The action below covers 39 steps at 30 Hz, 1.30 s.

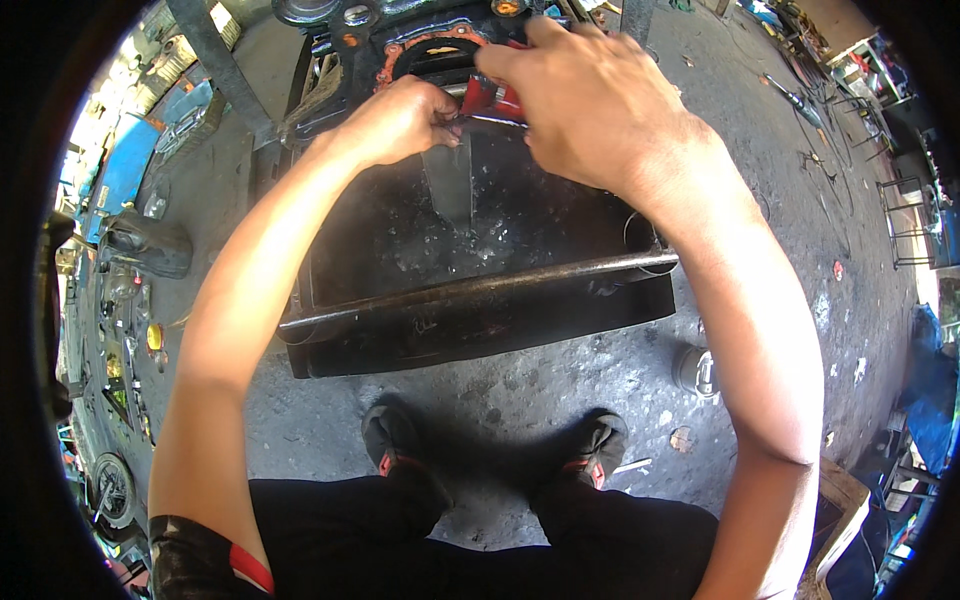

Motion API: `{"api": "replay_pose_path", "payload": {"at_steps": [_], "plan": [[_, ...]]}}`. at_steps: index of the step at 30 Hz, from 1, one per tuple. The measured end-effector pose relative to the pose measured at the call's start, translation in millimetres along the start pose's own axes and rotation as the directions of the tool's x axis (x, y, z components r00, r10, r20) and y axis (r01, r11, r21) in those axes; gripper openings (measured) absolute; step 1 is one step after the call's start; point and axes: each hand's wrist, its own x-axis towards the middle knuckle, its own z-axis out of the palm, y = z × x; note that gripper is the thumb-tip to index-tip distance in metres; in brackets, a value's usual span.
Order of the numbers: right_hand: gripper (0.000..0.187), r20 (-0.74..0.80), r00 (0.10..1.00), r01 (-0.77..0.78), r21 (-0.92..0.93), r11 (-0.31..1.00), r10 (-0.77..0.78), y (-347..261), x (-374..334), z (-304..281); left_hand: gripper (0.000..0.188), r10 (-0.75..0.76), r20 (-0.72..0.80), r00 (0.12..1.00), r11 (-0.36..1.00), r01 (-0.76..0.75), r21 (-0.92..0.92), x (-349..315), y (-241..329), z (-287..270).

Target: The person removes a piston from an engine block, then uses a red scraper to clean the cylinder bore. They then pick up several pistons and rings from the floor, inspect them, and place them into the engine block one by one.

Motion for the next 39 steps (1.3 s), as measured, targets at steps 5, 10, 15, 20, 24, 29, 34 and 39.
{"api": "replay_pose_path", "payload": {"at_steps": [5, 10, 15, 20, 24, 29, 34, 39], "plan": [[0.058, 0.423, 0.905, -0.081, 0.26, 0.962, -0.039, 36.5, -10.3, 62.7, 0.014, -0.006, -0.032, 0.999, 0.996, 0.003, -0.089, -10.7, -6.0, -13.0], [0.065, 0.59, 0.771, -0.114, 0.497, 0.86, -0.239, 36.0, -20.7, 166.5, 0.02, 0.081, -0.14, 0.987, 0.994, -0.091, -0.065, -19.5, -13.2, -17.6], [0.071, 0.785, 0.448, -0.316, 0.587, 0.745, -0.428, 37.1, -22.0, 228.3, 0.018, 0.102, -0.128, 0.986, 0.993, -0.108, -0.043, -23.4, -15.2, -26.3], [0.069, 0.846, 0.144, -0.5, 0.509, 0.7, -0.513, 32.0, -25.5, 246.1, 0.016, 0.085, -0.139, 0.987, 0.992, -0.096, -0.081, -27.3, -16.2, -31.7], [0.06, 0.868, 0.044, -0.556, 0.433, 0.71, -0.495, 29.6, -30.9, 254.9, 0.017, 0.061, -0.161, 0.985, 0.984, -0.087, -0.158, -24.4, -16.6, -34.8], [0.047, 0.896, 0.129, -0.433, 0.437, 0.789, -0.425, 39.4, -29.4, 260.0, 0.017, -0.011, -0.181, 0.983, 0.977, -0.028, -0.211, -19.4, -17.4, -34.9], [0.039, 0.812, 0.494, -0.406, 0.532, 0.743, -0.311, 56.7, -28.7, 248.7, 0.018, -0.059, -0.174, 0.983, 0.964, 0.012, -0.264, -22.1, -22.7, -31.8], [0.031, 0.665, 0.718, -0.317, 0.574, 0.755, -0.205, 65.9, -30.7, 219.7, 0.025, -0.076, -0.205, 0.976, 0.982, 0.038, -0.184, -29.4, -33.2, -23.2]]}}
